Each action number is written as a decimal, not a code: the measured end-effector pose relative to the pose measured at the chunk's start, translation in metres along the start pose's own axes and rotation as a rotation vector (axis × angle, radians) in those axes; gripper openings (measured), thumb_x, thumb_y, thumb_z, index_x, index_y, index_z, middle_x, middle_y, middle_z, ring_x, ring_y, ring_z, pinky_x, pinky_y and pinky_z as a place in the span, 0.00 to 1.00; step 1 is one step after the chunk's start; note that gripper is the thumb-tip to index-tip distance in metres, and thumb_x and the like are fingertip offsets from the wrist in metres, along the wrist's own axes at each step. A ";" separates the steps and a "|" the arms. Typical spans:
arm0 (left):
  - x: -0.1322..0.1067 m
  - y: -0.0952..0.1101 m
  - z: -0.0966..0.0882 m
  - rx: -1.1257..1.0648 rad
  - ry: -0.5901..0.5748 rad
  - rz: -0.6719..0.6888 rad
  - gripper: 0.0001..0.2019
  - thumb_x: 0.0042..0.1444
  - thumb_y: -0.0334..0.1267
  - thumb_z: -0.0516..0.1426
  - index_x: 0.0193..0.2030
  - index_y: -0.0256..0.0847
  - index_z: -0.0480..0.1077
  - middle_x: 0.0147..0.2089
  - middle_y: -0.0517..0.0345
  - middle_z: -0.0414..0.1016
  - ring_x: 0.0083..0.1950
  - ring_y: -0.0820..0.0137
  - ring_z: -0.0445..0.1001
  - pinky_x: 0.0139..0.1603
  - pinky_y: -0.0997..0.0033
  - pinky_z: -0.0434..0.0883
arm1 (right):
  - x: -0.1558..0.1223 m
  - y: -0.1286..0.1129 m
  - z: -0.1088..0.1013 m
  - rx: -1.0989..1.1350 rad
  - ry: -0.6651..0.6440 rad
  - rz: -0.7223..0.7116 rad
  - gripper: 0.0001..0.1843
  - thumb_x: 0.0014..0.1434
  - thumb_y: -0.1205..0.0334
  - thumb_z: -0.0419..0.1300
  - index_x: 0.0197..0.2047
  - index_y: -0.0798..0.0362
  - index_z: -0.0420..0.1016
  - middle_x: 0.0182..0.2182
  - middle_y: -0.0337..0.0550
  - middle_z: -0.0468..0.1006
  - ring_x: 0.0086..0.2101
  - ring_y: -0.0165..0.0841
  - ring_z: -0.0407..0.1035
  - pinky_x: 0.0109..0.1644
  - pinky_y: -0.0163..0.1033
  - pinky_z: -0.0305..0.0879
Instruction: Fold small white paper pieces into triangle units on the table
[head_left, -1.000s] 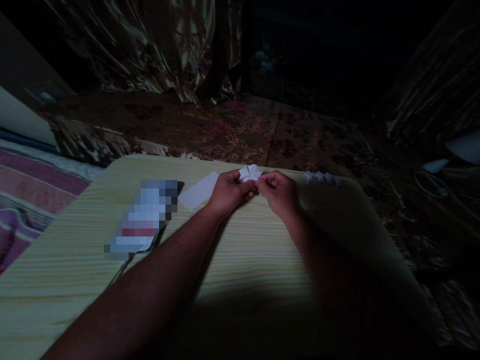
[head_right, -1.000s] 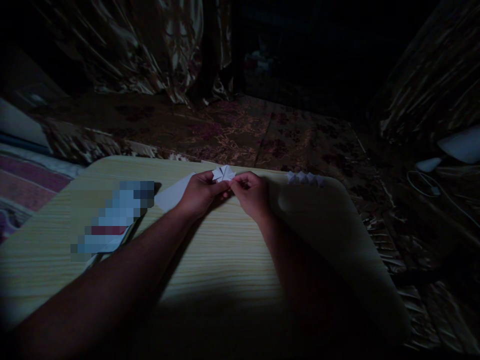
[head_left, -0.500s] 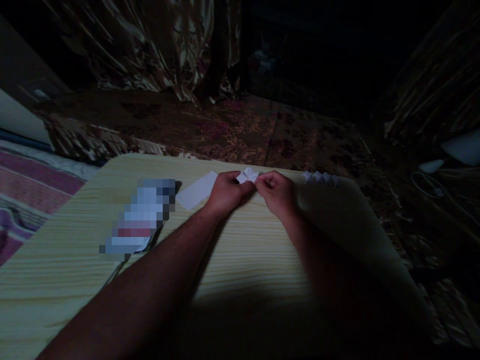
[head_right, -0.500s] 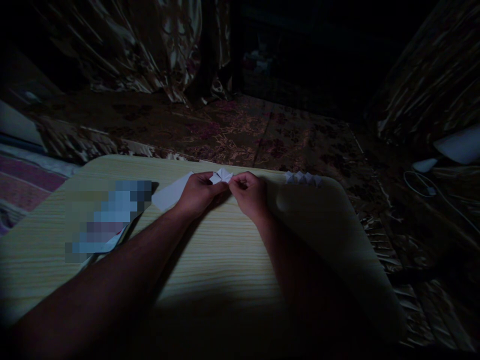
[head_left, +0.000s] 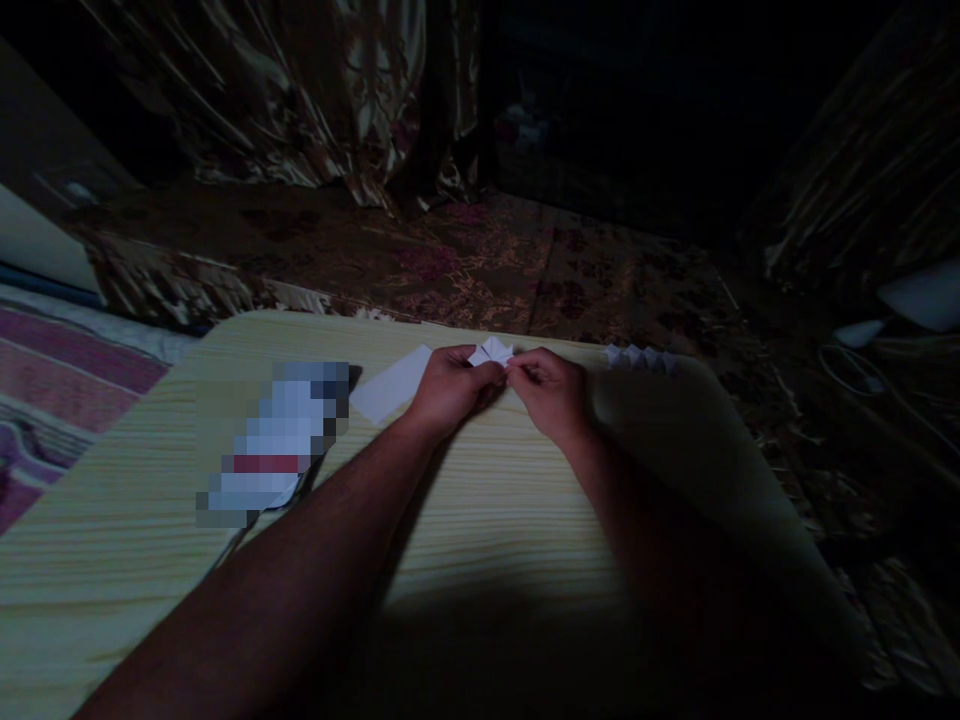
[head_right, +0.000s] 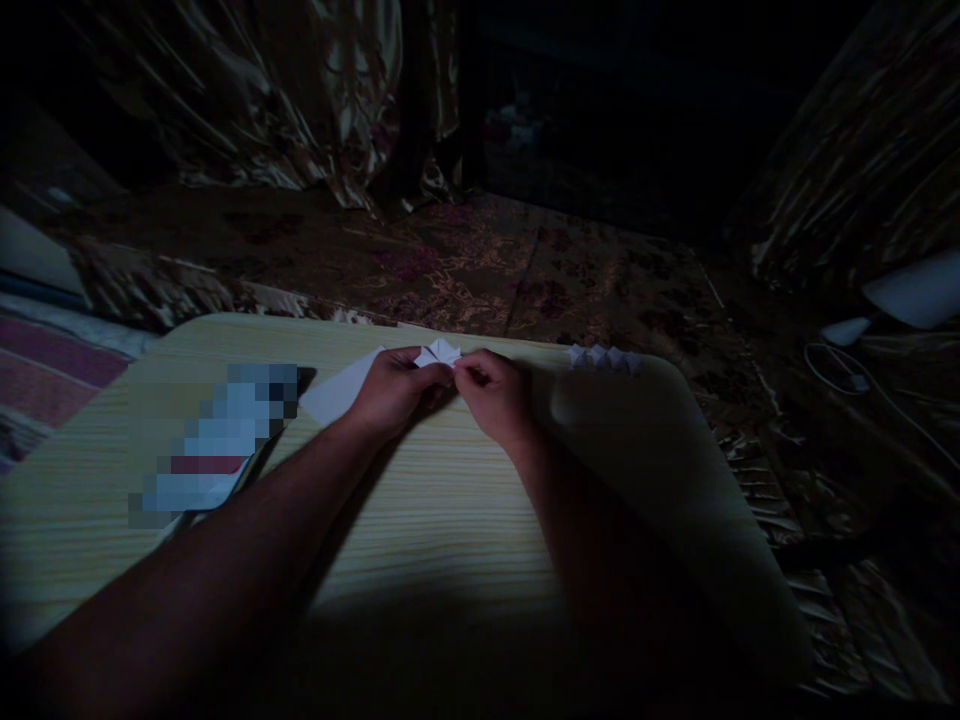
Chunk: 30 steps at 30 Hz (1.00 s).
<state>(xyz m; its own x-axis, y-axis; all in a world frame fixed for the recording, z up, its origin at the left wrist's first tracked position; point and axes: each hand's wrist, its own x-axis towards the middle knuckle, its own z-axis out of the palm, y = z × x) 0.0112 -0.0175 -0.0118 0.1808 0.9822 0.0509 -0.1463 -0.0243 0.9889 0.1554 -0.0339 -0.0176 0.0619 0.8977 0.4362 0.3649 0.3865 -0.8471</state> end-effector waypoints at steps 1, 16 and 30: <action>0.000 0.000 0.000 -0.019 -0.005 -0.013 0.07 0.44 0.37 0.61 0.23 0.36 0.70 0.19 0.61 0.67 0.17 0.78 0.61 0.18 0.76 0.54 | 0.000 -0.001 -0.001 -0.035 0.002 -0.029 0.05 0.55 0.59 0.59 0.32 0.48 0.76 0.29 0.37 0.79 0.31 0.32 0.73 0.37 0.36 0.69; 0.003 0.002 -0.006 -0.125 -0.068 -0.092 0.06 0.45 0.35 0.63 0.25 0.34 0.72 0.22 0.57 0.71 0.19 0.77 0.64 0.17 0.76 0.55 | 0.000 -0.002 -0.009 -0.249 -0.095 -0.264 0.08 0.58 0.64 0.57 0.30 0.47 0.77 0.31 0.41 0.79 0.34 0.33 0.71 0.42 0.38 0.66; 0.004 0.004 -0.007 -0.186 -0.061 -0.150 0.10 0.45 0.39 0.65 0.26 0.33 0.71 0.24 0.56 0.72 0.19 0.78 0.64 0.17 0.77 0.56 | 0.001 -0.004 0.000 0.144 0.007 0.121 0.10 0.54 0.55 0.61 0.32 0.52 0.71 0.24 0.37 0.76 0.26 0.29 0.71 0.31 0.34 0.68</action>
<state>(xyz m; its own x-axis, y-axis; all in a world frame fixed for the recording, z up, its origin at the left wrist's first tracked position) 0.0044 -0.0119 -0.0088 0.2716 0.9591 -0.0804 -0.2890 0.1610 0.9437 0.1541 -0.0340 -0.0138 0.1039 0.9383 0.3297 0.2178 0.3020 -0.9281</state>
